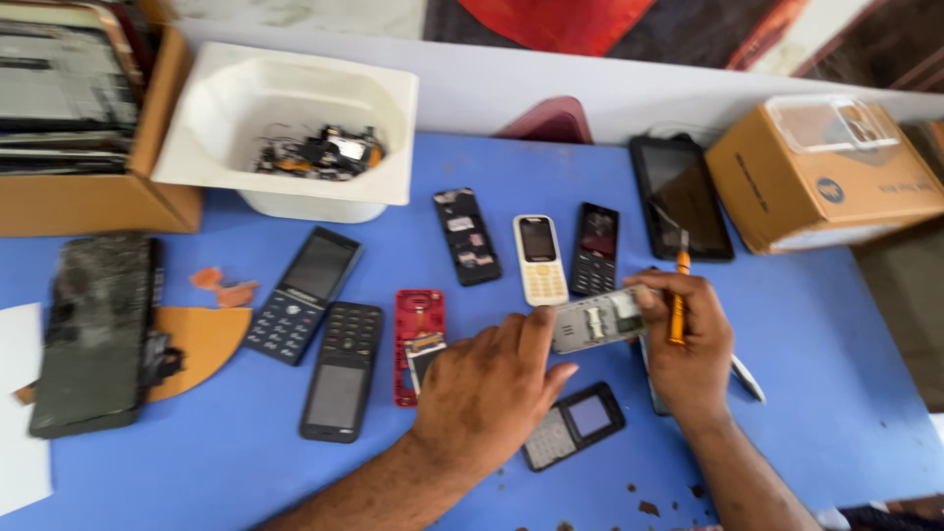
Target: The person uses a screwdriver to pry open the back cover of a black feature phone. They remove the cover, inspect the internal components, and then reattach the cover, securing it by pressing the edges.
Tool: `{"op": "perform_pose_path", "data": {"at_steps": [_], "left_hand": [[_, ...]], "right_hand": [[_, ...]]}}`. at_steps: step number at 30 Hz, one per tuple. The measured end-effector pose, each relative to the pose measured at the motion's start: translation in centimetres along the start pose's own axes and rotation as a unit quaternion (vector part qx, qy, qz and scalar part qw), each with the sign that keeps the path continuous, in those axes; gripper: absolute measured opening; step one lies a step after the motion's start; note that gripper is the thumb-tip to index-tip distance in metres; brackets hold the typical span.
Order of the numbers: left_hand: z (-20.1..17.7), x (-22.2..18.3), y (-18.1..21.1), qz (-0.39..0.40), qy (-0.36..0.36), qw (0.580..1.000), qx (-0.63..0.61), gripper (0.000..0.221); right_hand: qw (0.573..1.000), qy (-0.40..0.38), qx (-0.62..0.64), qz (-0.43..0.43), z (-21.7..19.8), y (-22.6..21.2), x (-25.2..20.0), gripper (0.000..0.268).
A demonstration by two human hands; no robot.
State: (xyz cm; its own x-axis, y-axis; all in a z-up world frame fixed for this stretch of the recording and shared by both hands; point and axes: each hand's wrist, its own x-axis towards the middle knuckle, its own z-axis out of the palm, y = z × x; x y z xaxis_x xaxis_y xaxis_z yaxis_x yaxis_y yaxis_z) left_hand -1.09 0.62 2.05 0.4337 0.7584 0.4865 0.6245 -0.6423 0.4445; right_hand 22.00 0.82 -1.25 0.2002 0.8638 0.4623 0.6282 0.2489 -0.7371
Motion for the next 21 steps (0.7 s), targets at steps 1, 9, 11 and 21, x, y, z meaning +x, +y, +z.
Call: {"op": "perform_pose_path", "data": {"at_steps": [1,9,11,21], "left_hand": [[-0.5,0.3,0.0,-0.012,0.007,1.000,0.021,0.044],[-7.1,2.2,-6.9,-0.241,-0.008,0.956,0.165,0.032],[-9.0,1.9,-9.1,-0.281,-0.030,0.938,0.201,0.034],[-11.7,-0.5,-12.7,-0.367,-0.108,0.897,0.222,0.026]], "right_hand": [[1.000,0.001,-0.015,-0.013,0.0,-0.2,0.1,0.012],[0.999,-0.013,0.029,0.027,0.6,0.1,-0.3,0.014],[1.000,-0.010,-0.005,0.004,0.8,0.2,-0.4,0.015],[0.994,-0.026,-0.108,-0.021,1.1,0.7,-0.4,0.017]]}}
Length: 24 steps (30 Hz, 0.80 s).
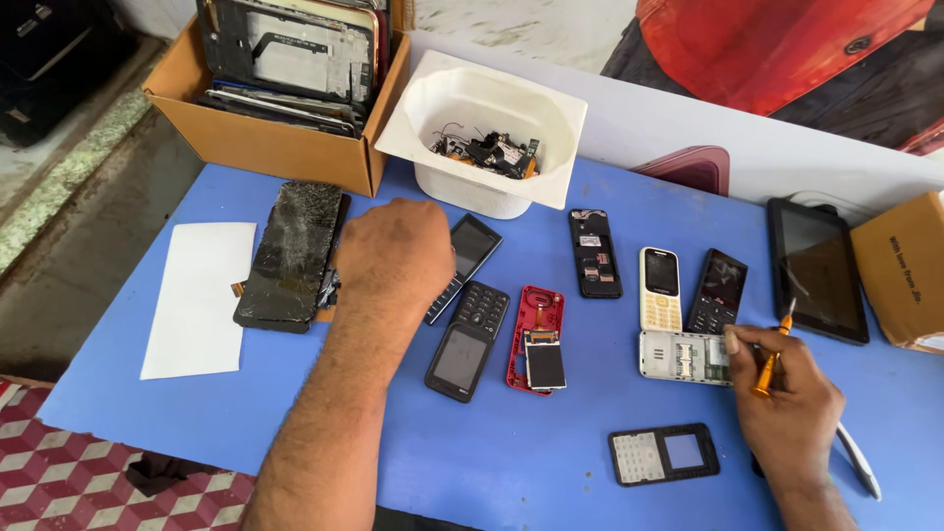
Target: The person uses a screwdriver to pry open the back cover of a black feature phone. They remove the cover, inspect the internal components, and then reattach the cover, securing it by pressing the edges.
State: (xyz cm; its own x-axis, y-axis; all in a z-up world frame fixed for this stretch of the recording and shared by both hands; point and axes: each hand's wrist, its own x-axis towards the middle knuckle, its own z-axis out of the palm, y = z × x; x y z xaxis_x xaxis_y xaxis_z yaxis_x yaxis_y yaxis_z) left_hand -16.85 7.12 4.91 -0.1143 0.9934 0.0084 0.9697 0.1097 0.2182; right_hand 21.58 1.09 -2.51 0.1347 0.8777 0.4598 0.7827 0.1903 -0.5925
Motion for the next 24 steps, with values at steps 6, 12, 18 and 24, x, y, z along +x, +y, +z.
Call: {"op": "perform_pose_path", "data": {"at_steps": [6,12,18,24], "left_hand": [[-0.4,-0.2,0.7,-0.022,-0.075,0.997,-0.010,0.043],[-0.5,0.1,1.4,-0.027,-0.088,0.996,0.016,0.054],[-0.6,0.1,1.8,-0.047,-0.130,0.990,0.033,0.057],[-0.3,0.4,1.5,-0.045,-0.128,0.990,0.031,0.058]], "right_hand": [[0.998,-0.026,-0.051,-0.014,-0.3,-0.7,0.2,0.022],[0.992,-0.019,-0.058,-0.109,-0.4,-0.6,0.8,0.019],[0.992,-0.026,-0.052,-0.115,-0.5,-0.9,0.8,0.019],[0.989,-0.023,-0.117,-0.084,-0.6,-2.0,0.3,0.022]]}}
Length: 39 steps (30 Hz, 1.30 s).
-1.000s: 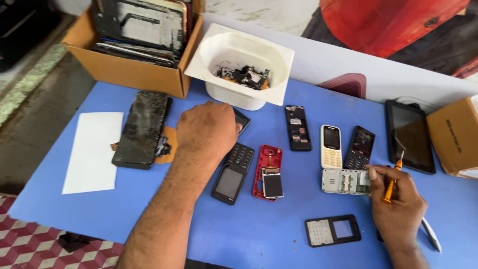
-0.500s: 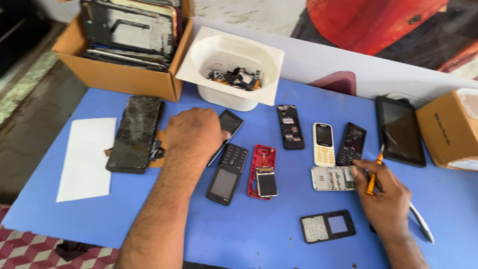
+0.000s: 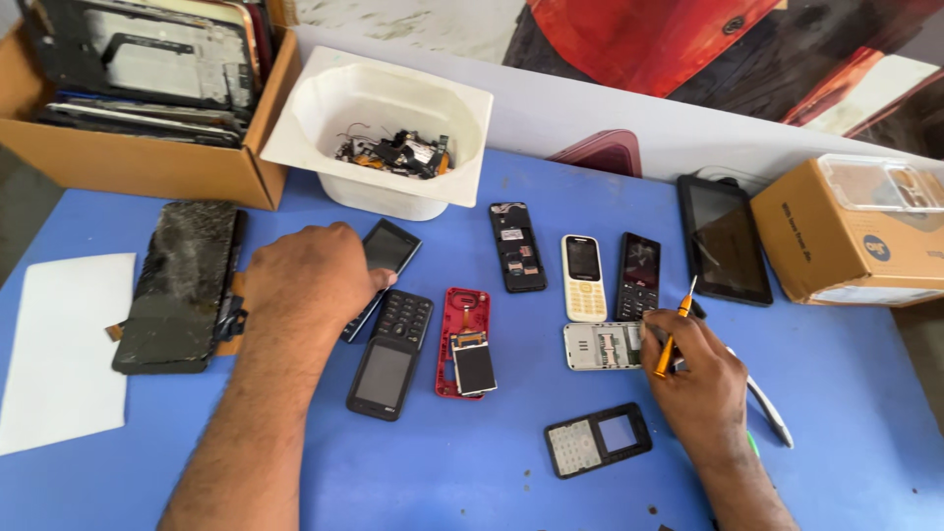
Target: The person uses a screwdriver to pry open the back cover of a black feature phone. They remove the cover, inspect the internal components, and then reattach the cover, securing it by pressing the edges.
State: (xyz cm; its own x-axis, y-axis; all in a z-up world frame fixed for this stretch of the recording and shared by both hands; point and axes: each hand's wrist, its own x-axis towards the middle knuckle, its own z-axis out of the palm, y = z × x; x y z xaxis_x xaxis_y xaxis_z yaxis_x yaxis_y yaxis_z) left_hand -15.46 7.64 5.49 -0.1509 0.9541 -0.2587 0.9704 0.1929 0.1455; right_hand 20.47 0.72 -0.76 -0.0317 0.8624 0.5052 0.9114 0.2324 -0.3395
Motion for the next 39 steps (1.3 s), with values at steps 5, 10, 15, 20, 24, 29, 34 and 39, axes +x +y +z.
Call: {"op": "perform_pose_path", "data": {"at_steps": [5,10,15,20,24,29,34,39], "left_hand": [[0.3,-0.2,0.5,0.008,0.001,1.000,0.016,0.064],[0.1,-0.7,1.0,-0.008,-0.006,1.000,0.018,0.059],[0.1,-1.3,2.1,0.021,0.058,0.998,0.032,0.057],[0.6,-1.3,3.0,0.089,0.074,0.992,0.050,0.044],[1.8,-1.5,4.5,0.194,0.101,0.975,0.043,0.031],[3.0,-1.4,5.2,0.249,0.116,0.961,0.033,0.019],[4.2,-0.8,6.2,0.308,0.184,0.933,0.001,0.014],[5.3,-1.2,7.4,0.338,0.195,0.919,-0.062,0.014]], "right_hand": [[1.000,-0.018,0.004,0.009,-0.2,-0.1,0.1,0.023],[1.000,-0.016,0.001,-0.007,-0.2,0.0,0.2,0.024],[1.000,-0.017,0.012,-0.002,-0.2,-0.1,0.2,0.024],[1.000,-0.022,-0.008,-0.018,-0.2,0.2,0.0,0.021],[0.999,-0.034,-0.031,-0.010,-0.1,0.2,-0.1,0.020],[0.997,-0.045,-0.059,-0.027,-0.1,0.5,-0.1,0.017],[0.997,-0.048,-0.047,-0.037,0.0,0.7,0.1,0.016],[0.999,-0.022,-0.018,-0.041,-0.1,0.7,0.1,0.018]]}}
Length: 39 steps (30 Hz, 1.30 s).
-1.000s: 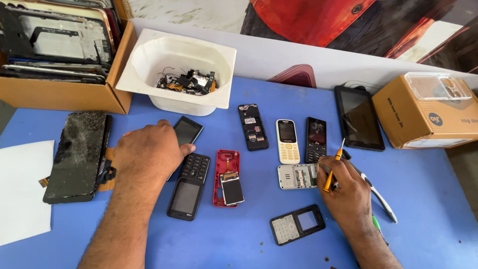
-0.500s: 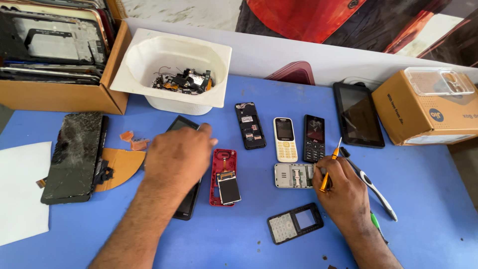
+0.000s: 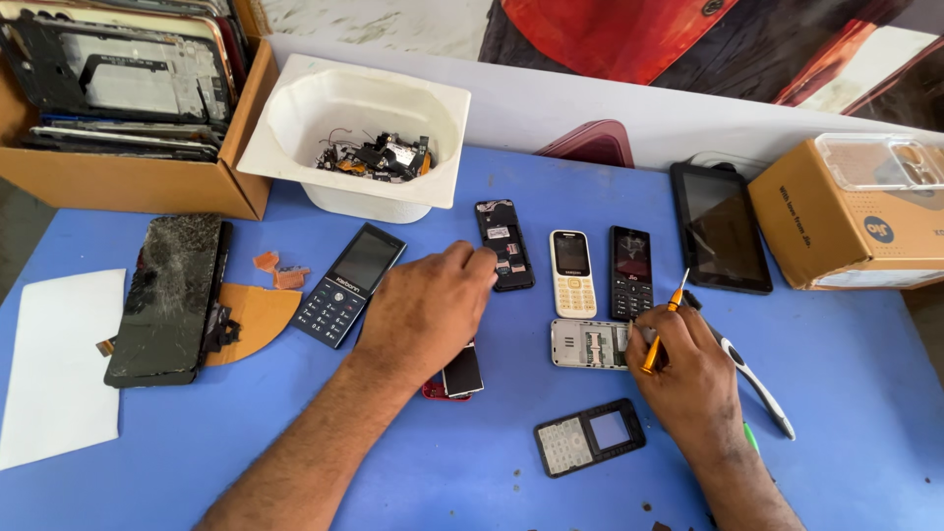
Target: The person uses a screwdriver to pry open the back cover of a black feature phone. They remove the cover, inspect the internal components, and then reattach the cover, securing it by pressing the edges.
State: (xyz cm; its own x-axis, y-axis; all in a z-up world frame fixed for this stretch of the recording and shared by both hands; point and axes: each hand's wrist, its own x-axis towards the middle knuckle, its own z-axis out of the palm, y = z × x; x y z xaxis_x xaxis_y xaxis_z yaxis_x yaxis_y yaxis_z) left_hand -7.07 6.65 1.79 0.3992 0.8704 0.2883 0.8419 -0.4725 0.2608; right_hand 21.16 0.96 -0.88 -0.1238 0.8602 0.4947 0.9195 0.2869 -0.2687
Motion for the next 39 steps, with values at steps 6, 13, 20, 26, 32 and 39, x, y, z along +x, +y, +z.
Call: {"op": "perform_pose_path", "data": {"at_steps": [6,13,20,26,32,39], "left_hand": [[1.5,0.4,1.3,0.066,0.050,0.997,0.011,0.012],[2.4,0.3,2.0,0.070,-0.001,0.995,0.068,0.013],[2.2,-0.2,1.2,0.072,-0.009,0.995,0.073,0.012],[2.1,-0.2,1.3,0.077,-0.037,0.996,0.036,0.021],[1.6,0.1,1.4,0.081,-0.055,0.994,0.054,0.022],[1.6,0.1,1.5,0.095,-0.060,0.990,0.085,0.015]], "right_hand": [[0.994,0.037,0.052,0.088,0.0,0.6,-0.3,0.021],[0.956,0.119,0.188,0.192,-0.4,1.8,-0.8,0.018],[0.905,0.184,0.317,0.213,-0.5,2.1,-0.3,0.020],[0.903,0.181,0.323,0.218,0.2,2.8,0.1,0.022],[0.920,0.186,0.264,0.224,0.7,3.3,0.0,0.025],[0.918,0.167,0.250,0.258,1.0,3.3,0.2,0.025]]}}
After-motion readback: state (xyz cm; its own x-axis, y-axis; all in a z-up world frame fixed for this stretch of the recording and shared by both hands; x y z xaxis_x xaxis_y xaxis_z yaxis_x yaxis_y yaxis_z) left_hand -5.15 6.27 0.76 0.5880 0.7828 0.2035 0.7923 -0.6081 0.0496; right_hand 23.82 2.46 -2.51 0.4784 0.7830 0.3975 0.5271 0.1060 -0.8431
